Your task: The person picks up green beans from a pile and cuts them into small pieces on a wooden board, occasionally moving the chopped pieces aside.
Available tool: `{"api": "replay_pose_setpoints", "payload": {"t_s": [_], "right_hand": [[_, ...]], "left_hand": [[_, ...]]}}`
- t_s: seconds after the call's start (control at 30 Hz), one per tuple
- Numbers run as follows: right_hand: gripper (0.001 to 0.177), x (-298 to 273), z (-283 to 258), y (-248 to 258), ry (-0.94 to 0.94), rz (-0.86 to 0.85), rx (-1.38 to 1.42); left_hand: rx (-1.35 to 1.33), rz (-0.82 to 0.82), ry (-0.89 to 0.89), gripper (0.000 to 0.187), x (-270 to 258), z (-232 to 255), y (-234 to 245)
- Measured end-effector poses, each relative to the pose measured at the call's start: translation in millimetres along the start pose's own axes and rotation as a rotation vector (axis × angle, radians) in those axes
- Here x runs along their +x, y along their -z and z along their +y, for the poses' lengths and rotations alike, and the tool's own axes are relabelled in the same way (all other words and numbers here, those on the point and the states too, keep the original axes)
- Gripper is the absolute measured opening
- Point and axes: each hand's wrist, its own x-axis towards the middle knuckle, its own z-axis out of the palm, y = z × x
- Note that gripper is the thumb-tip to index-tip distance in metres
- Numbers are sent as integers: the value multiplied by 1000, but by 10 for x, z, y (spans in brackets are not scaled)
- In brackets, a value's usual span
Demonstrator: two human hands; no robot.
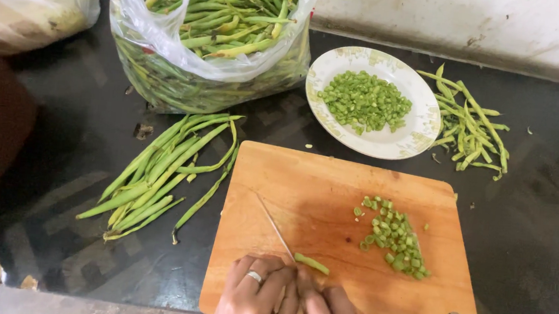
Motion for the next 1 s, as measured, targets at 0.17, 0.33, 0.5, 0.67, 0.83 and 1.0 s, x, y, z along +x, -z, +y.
{"api": "replay_pose_setpoints", "payload": {"t_s": [0.17, 0.33, 0.5, 0.67, 0.83, 1.0], "right_hand": [[39, 882, -337, 881, -130, 9, 226], [31, 961, -285, 884, -356, -102, 128], [20, 1006, -218, 1017, -248, -138, 48], [19, 1434, -196, 1840, -318, 101, -196], [30, 2131, 441, 2604, -423, 253, -328], [17, 2089, 622, 2683, -383, 360, -55]], "left_hand": [[91, 19, 37, 17, 5, 25, -9], [110, 1, 46, 17, -11, 48, -17], [129, 21, 38, 17, 7, 62, -11], [140, 34, 51, 15, -18, 31, -32], [146, 28, 42, 16, -9, 39, -36], [169, 2, 62, 17, -6, 44, -33]]}}
